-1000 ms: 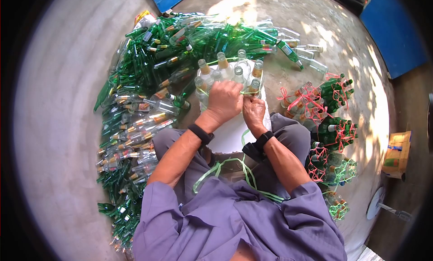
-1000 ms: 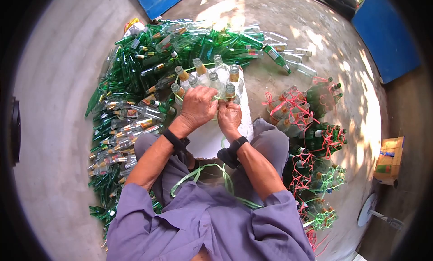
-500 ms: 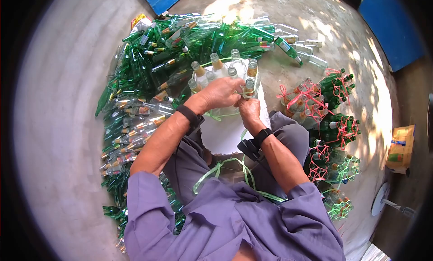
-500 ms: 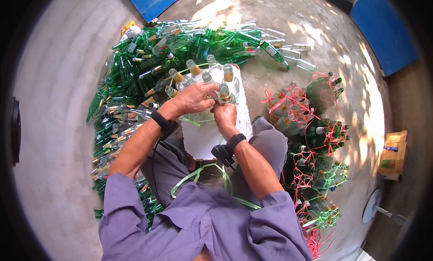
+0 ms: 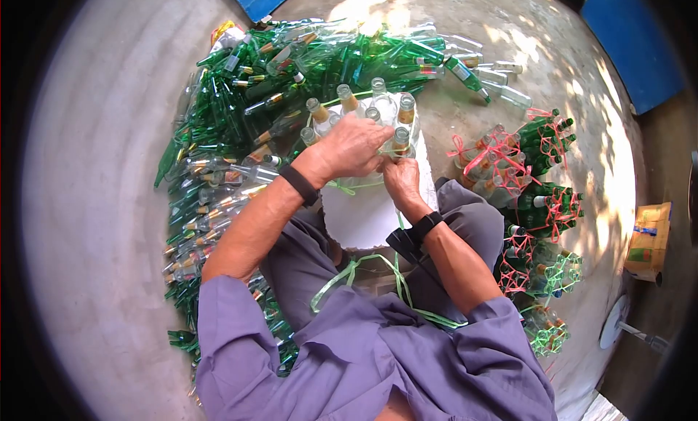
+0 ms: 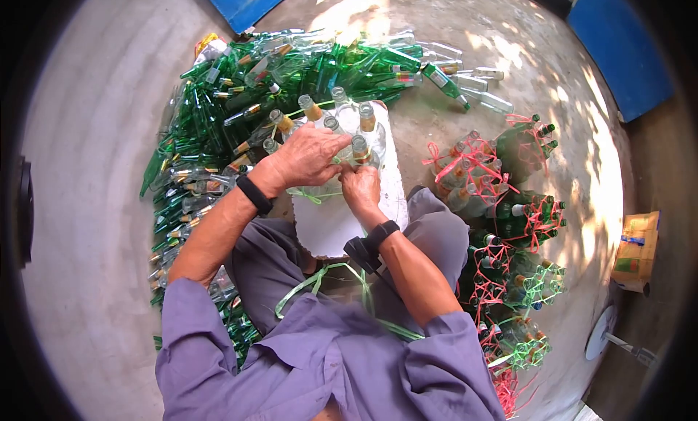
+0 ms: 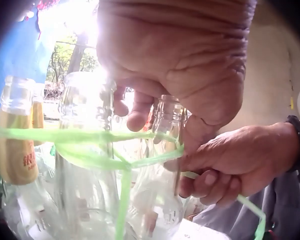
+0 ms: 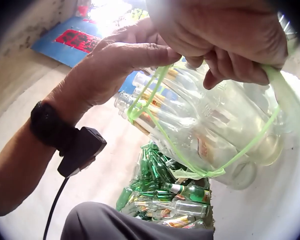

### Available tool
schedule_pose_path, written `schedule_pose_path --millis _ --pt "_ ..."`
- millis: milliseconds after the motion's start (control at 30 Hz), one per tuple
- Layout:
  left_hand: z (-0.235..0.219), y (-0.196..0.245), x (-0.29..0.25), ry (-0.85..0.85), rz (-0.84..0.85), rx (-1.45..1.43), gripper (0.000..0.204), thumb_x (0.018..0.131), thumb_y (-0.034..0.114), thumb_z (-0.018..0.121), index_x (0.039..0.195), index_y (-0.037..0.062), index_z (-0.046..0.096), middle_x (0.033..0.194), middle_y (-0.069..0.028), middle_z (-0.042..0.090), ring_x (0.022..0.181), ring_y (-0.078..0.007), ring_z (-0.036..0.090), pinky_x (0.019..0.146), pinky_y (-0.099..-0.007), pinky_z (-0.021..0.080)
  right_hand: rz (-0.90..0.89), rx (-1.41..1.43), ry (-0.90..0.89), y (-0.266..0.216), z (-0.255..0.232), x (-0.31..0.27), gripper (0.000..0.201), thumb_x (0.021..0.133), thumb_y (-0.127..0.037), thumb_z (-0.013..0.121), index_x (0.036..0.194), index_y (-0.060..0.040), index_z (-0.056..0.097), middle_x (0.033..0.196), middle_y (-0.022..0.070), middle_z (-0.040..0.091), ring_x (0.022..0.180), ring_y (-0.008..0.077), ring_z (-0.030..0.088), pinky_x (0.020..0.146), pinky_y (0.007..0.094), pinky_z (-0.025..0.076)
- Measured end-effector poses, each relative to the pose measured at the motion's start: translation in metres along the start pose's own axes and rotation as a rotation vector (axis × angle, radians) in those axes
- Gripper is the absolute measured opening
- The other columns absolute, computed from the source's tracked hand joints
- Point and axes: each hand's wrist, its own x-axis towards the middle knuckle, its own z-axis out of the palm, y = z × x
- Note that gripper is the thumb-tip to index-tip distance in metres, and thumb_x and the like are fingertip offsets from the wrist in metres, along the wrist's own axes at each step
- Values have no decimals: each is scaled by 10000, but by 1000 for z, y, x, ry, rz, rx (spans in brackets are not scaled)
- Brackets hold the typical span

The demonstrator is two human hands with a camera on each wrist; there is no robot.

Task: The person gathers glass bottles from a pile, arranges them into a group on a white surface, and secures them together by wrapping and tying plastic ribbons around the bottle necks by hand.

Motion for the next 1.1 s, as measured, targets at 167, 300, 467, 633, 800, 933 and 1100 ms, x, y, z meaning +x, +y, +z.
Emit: schedule_pose_path --millis 167,300,467,633,800,933,1100 --pt "-5 0 2 -63 32 152 307 775 351 762 901 97 642 710 -70 628 800 -249 655 735 -409 417 -26 -3 -37 0 -3 -4 422 909 -379 654 761 0 762 704 174 709 697 331 689 711 436 516" --pt "-15 -4 1 -134 -1 198 339 762 415 768 805 101 649 666 -68 617 794 -255 650 748 -413 421 -131 -35 -2 3 -2 -8 365 950 -270 646 789 46 734 587 80 619 570 142 544 580 351 447" --pt "-34 -11 -7 -85 -56 126 420 731 524 774 805 118 699 658 -73 623 792 -261 633 753 -409 428 -127 -51 -2 3 -3 -9 379 937 -288 660 782 52 723 561 69 591 564 138 532 565 364 436" --pt "-44 -26 -24 5 -142 -13 256 699 138 616 929 91 716 753 -82 655 825 -288 619 750 -435 478 -119 -194 -23 -26 -17 -25 409 930 -349 637 789 27 708 689 242 649 688 429 648 677 501 479" --pt "-50 -49 -46 80 -336 -168 235 729 94 618 942 64 713 807 -98 666 797 -266 617 757 -391 514 -197 -162 17 -29 -15 -29 360 928 -301 642 785 25 695 666 244 626 666 425 641 662 494 478" --pt "-33 -64 -51 171 -397 -216 161 780 120 645 905 43 711 776 -95 677 746 -255 652 734 -366 536 -234 -115 23 -29 -13 -28 298 920 -250 648 825 26 705 653 221 633 617 362 640 633 438 483" --pt "-22 -67 -40 226 -647 -392 188 764 140 625 886 24 710 787 -136 698 743 -271 672 725 -377 532 -289 103 39 -24 -9 -29 292 906 -233 671 864 51 722 633 144 659 602 181 628 619 366 486"
